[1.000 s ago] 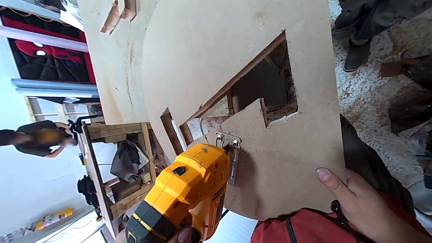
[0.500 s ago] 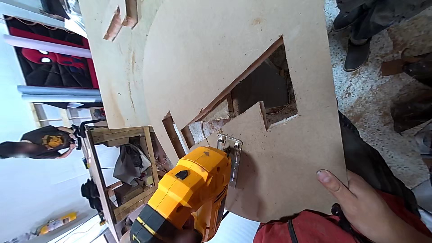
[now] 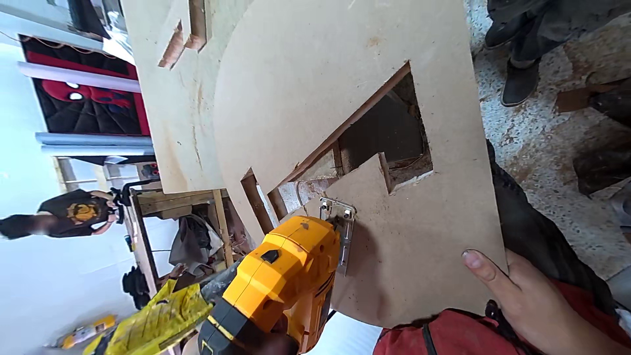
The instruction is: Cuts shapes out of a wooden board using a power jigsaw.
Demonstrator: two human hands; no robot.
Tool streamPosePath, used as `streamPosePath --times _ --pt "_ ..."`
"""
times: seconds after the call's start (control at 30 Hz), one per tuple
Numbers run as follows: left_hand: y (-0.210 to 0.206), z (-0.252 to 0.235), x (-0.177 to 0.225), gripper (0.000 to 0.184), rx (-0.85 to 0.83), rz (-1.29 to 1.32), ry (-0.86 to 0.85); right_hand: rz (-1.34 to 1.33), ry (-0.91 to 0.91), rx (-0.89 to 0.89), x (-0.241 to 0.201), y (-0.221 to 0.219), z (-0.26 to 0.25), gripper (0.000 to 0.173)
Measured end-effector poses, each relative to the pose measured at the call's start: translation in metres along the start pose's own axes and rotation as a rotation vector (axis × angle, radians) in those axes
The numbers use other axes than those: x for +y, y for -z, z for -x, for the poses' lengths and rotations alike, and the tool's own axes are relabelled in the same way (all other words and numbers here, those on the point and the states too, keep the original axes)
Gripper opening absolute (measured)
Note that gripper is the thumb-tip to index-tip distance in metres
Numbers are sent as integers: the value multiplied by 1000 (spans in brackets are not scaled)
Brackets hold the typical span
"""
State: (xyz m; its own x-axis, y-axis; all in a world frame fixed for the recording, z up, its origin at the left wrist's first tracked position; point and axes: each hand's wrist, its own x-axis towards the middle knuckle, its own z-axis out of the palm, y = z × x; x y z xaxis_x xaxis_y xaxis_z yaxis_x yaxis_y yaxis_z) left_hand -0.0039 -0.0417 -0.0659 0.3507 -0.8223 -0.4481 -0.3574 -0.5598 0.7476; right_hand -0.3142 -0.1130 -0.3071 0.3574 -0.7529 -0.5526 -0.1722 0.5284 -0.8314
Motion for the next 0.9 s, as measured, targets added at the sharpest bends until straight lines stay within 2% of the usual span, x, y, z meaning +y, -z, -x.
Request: streamPosePath --times 0.17,0.33,0.57,0.73,0.9 --pt "23 10 -26 33 8 15 -17 -8 -14 -2 0 0 1 65" --pt "27 12 -31 29 -5 33 -8 -1 -23 -5 0 0 1 67" --pt "4 0 -5 25 -12 36 -25 -4 -19 -4 -2 0 1 66" --pt "20 6 -19 27 -19 31 -1 5 -23 0 -2 0 1 67" --pt "19 3 -18 30 -9 -5 2 -3 -21 1 0 -1 1 66"
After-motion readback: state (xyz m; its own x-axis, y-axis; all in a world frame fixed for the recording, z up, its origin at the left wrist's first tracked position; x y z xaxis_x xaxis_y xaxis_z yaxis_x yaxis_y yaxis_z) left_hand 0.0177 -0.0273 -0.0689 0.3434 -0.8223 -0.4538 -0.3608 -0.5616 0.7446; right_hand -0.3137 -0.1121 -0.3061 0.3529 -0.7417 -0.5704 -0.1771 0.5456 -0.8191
